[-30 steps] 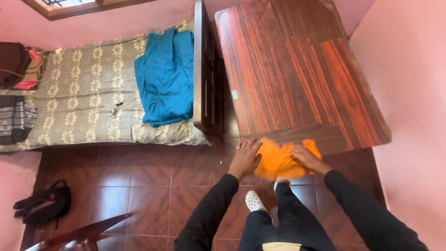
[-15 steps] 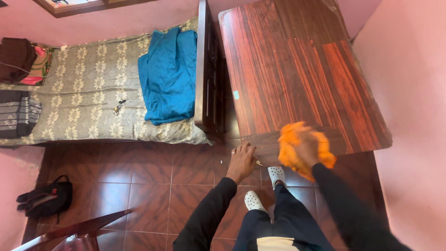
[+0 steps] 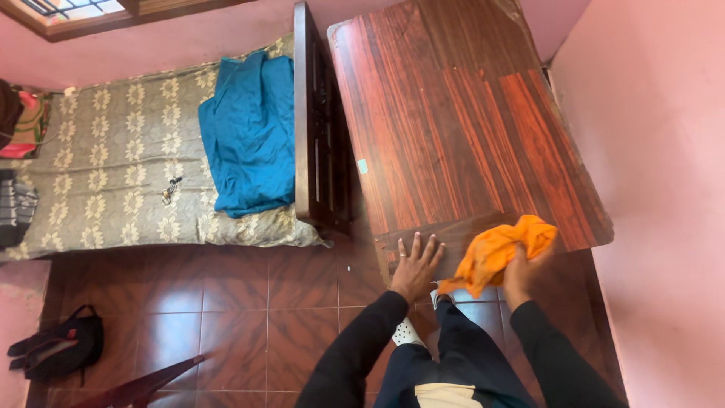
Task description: The person plugs in a charger, picks up a water bottle and items from a table, moves items on a shelf, wipes down a table with an orange cloth, and hangs black clothes on a line.
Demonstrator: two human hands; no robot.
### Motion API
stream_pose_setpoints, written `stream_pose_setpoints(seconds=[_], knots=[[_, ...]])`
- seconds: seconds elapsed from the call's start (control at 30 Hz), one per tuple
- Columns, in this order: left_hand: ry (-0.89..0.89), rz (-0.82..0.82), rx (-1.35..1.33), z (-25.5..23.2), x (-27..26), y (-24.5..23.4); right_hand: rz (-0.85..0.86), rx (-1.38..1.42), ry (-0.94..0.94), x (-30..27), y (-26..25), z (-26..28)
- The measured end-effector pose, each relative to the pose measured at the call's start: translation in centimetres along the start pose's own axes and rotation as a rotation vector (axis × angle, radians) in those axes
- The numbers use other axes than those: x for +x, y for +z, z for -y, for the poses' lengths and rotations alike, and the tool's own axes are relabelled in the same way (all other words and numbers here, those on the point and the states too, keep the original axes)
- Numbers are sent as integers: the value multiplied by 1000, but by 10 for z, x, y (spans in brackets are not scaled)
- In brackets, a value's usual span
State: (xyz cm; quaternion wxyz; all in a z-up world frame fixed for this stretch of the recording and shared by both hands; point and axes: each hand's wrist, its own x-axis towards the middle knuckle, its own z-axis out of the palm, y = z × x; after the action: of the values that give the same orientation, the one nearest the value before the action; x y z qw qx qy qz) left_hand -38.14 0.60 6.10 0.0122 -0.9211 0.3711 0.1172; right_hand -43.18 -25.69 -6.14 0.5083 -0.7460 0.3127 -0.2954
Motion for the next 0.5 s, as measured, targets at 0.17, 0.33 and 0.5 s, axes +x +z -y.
stream_pose_setpoints(seconds=[0.17,0.33,0.5], knots=[[-56,-160,117,-13,10,49,-128,4,236,11,2,4],[-40,-108,176,-10,12,68,52,685,999,27,19,8],[-49,-147,183,30,2,72,117,692,1105,9,45,16]])
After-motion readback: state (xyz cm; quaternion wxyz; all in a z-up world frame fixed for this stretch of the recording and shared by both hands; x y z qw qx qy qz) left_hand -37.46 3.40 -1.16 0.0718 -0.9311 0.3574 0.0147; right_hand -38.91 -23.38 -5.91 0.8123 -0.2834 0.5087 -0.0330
